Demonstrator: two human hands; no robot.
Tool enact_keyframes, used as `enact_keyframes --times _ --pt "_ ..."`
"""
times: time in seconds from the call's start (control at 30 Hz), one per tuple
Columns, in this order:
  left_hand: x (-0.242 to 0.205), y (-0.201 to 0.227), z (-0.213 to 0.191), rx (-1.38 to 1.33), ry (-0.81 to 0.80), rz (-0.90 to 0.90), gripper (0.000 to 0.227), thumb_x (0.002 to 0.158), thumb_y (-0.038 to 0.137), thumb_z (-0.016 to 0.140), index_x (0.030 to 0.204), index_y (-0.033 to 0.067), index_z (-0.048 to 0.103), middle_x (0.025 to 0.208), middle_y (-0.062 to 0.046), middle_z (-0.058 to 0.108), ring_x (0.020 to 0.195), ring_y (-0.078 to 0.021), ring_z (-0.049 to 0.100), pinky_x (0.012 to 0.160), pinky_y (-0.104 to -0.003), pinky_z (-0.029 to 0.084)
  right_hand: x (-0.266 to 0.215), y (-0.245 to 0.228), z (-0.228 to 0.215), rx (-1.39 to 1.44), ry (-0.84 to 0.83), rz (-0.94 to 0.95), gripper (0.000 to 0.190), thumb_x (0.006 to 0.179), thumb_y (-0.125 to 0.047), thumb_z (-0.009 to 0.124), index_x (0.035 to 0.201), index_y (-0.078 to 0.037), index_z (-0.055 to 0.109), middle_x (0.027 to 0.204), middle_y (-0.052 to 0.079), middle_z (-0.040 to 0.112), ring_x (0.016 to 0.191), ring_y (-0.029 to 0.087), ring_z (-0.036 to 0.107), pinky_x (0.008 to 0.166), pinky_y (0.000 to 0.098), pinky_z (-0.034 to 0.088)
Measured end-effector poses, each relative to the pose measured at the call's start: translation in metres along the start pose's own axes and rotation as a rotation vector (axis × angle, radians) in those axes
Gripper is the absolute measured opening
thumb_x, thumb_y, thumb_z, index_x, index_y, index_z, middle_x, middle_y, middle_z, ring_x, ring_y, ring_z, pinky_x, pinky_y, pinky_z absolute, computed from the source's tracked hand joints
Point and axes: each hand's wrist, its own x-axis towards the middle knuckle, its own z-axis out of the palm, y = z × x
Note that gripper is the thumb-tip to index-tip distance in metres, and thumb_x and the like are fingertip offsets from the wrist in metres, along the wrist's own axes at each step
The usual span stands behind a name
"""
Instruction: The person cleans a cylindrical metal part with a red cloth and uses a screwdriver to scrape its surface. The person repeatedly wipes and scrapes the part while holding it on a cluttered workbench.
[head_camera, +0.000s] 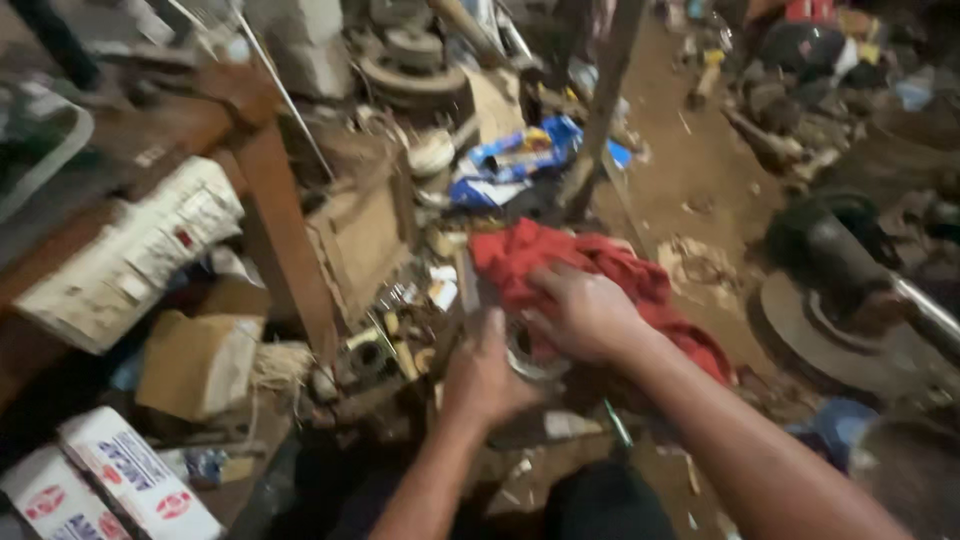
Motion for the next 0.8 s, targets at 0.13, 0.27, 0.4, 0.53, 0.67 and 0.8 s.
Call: enact_keyframes --times 0.13,0.27,0.4,0.53,0.67,0.8 --pt "-0.007 -0.005 0.002 -0.031 0.142 0.273 0.108 0.049 0.049 0.096 0.135 0.0101 0.043 0.121 -0.024 0.067 0.108 -0.0445 0.066 0.089 -0.051 0.054 0.002 0.008 -0.076 -0.093 -0.156 0.287 0.038 0.075 -0.023 0.074 0.113 -0.023 0.080 0.106 0.014 0.075 0.095 0.033 0.071 0.082 0.0455 0.057" --pt "-0.012 -0.003 0.005 -0.006 -0.080 0.060 0.103 0.054 0.049 0.092 0.139 0.0136 0.045 0.117 -0.016 0.073 0.109 -0.0398 0.069 0.097 -0.049 0.051 -0.014 0.045 -0.113 0.461 0.402 0.579 0.024 0.093 -0.011 0.064 0.113 -0.002 0.073 0.100 0.019 0.076 0.087 0.039 0.072 0.075 0.0527 0.056" --pt "-0.006 -0.006 0.005 -0.106 -0.017 0.128 0.108 0.053 0.048 0.093 0.141 0.0104 0.043 0.122 -0.018 0.070 0.110 -0.0390 0.069 0.094 -0.047 0.053 -0.024 0.075 -0.108 -0.315 0.208 0.184 0.026 0.078 -0.023 0.081 0.103 -0.017 0.079 0.121 0.014 0.070 0.115 0.038 0.064 0.091 0.0668 0.047" --pt "-0.007 -0.008 0.007 -0.112 0.024 0.165 0.108 0.051 0.046 0.095 0.139 0.0088 0.043 0.125 -0.019 0.068 0.111 -0.0385 0.068 0.095 -0.046 0.053 -0.027 0.074 -0.119 -0.657 -0.602 0.553 0.059 0.066 -0.031 0.094 0.123 -0.030 0.076 0.135 0.000 0.070 0.129 0.027 0.064 0.109 0.0772 0.033" --pt "-0.001 -0.004 0.002 -0.051 0.014 0.150 0.104 0.051 0.045 0.097 0.135 0.0100 0.047 0.128 -0.017 0.068 0.114 -0.0372 0.067 0.098 -0.046 0.051 -0.019 0.067 -0.134 -0.461 -0.442 0.382 0.054 0.075 -0.034 0.085 0.124 -0.021 0.068 0.127 0.002 0.067 0.118 0.027 0.063 0.096 0.0685 0.042" --pt "-0.007 -0.005 0.008 -0.101 0.015 0.128 0.106 0.050 0.048 0.095 0.136 0.0101 0.045 0.129 -0.016 0.066 0.115 -0.0358 0.067 0.097 -0.045 0.053 -0.014 0.074 -0.086 0.047 -0.162 0.256 0.032 0.079 -0.024 0.077 0.109 -0.012 0.077 0.106 0.010 0.079 0.096 0.025 0.078 0.082 0.0370 0.060"
